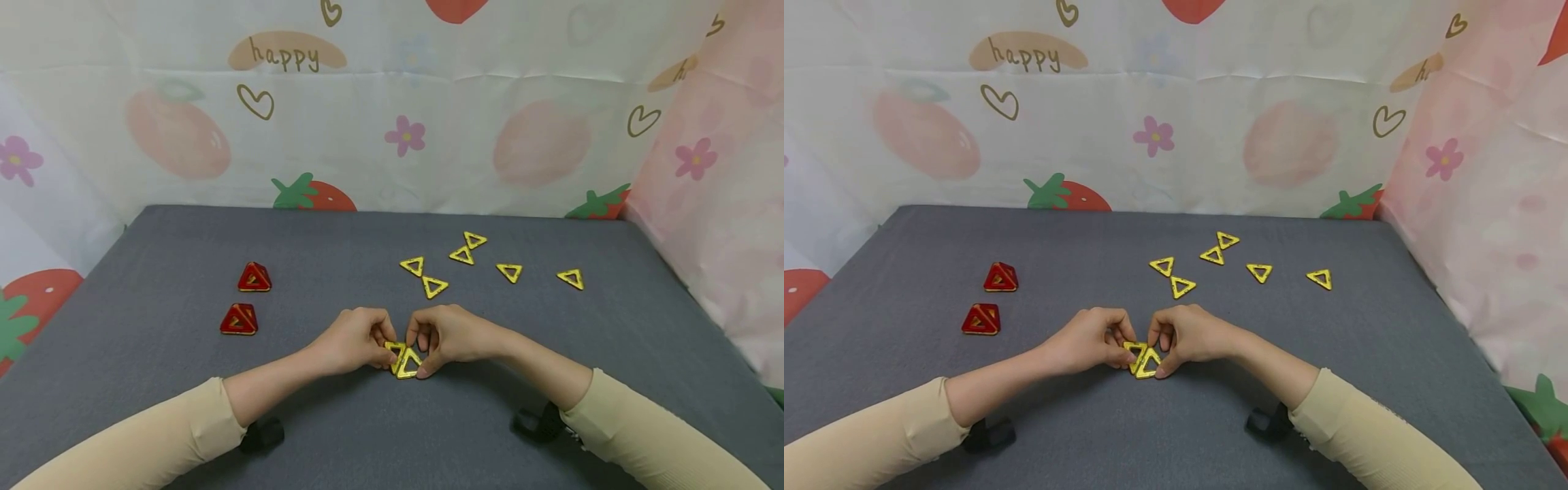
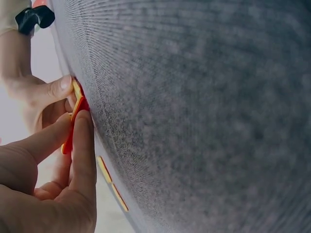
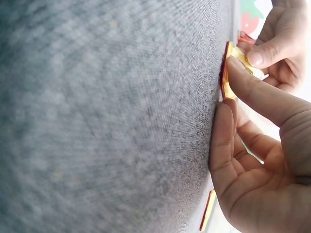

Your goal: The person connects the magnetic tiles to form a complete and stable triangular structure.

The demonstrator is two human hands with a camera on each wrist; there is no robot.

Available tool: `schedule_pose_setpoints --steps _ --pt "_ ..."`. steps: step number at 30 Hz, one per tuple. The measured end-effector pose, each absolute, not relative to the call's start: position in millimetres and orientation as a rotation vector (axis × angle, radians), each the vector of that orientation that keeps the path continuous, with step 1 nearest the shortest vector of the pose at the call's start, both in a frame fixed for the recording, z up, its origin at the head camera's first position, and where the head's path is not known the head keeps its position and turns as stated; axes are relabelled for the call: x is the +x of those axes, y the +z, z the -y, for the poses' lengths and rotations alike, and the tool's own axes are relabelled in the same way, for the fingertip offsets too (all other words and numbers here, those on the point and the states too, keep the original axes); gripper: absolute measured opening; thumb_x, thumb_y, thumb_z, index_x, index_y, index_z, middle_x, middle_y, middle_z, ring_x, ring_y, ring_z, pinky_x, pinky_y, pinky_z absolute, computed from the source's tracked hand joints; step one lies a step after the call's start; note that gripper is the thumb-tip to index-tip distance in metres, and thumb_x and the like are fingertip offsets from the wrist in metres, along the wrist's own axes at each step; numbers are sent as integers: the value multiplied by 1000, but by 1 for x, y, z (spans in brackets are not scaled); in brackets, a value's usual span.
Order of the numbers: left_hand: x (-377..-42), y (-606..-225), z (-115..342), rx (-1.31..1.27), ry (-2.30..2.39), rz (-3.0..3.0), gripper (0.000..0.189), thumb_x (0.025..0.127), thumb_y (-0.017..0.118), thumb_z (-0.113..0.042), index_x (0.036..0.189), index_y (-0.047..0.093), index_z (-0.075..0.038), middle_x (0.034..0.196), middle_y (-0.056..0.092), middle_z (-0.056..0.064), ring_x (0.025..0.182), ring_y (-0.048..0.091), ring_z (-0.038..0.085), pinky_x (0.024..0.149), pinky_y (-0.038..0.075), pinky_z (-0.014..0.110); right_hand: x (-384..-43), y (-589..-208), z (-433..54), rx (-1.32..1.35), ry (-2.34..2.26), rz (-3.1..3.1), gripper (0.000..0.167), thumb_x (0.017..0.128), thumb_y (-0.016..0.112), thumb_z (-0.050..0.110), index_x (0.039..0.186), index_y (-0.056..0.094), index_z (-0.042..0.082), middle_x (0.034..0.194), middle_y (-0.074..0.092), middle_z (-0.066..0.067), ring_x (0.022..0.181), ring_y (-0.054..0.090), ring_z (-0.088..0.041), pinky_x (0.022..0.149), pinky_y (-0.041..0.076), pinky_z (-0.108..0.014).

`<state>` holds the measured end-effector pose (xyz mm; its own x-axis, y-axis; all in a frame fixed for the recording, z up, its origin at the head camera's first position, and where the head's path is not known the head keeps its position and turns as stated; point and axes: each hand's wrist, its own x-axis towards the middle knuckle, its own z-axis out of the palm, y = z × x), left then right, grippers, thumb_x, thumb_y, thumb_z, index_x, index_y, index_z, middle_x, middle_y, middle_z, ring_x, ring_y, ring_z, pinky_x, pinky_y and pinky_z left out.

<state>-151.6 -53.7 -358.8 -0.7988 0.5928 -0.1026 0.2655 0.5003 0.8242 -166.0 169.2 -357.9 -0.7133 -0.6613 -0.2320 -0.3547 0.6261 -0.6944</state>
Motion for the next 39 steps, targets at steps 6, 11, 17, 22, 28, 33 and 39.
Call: schedule_pose_setpoints --steps 6,11,17,22,28,33,39 --pt "-155 -362 56 740 1208 -2347 23 77 82 -5 95 68 -5 86 73 9 70 68 7 62 56 22 -166 -358 -169 -791 -871 -2383 37 72 89 24 98 64 16 85 61 0 69 54 -9 59 47 -22" --pt "-155 -364 54 731 1204 -2307 33 73 85 -3 100 66 -7 92 73 10 74 71 8 64 56 22 -166 -358 -169 -785 -871 -2384 38 72 89 25 98 64 16 85 61 0 68 54 -9 60 47 -22" --pt "-153 -367 50 755 1170 -2322 43 70 85 2 105 62 -6 85 74 9 73 69 8 63 56 22 -166 -358 -169 -773 -879 -2380 37 72 89 24 98 64 15 85 62 0 69 55 -10 60 47 -22" --pt "-152 -368 48 773 1143 -2361 45 69 86 2 104 60 -7 83 71 7 72 65 6 61 53 20 -166 -358 -168 -758 -877 -2382 38 72 89 24 98 64 15 85 62 0 70 55 -10 60 47 -23" --pt "-151 -369 47 779 1143 -2370 43 69 86 1 102 60 -6 82 70 7 71 63 6 60 52 19 -166 -358 -168 -745 -871 -2382 37 71 89 24 97 64 15 86 62 0 70 55 -11 60 47 -23" --pt "-151 -369 47 776 1151 -2374 41 69 86 1 101 61 -5 83 70 7 70 63 6 60 52 19 -166 -358 -168 -745 -869 -2384 37 71 89 24 97 64 15 86 62 0 70 56 -11 60 48 -23" --pt "-151 -369 47 778 1150 -2377 41 68 87 0 99 62 -6 83 70 7 71 63 6 60 52 19 -166 -358 -168 -751 -862 -2390 37 71 89 25 96 64 16 85 62 1 69 55 -10 60 47 -23"
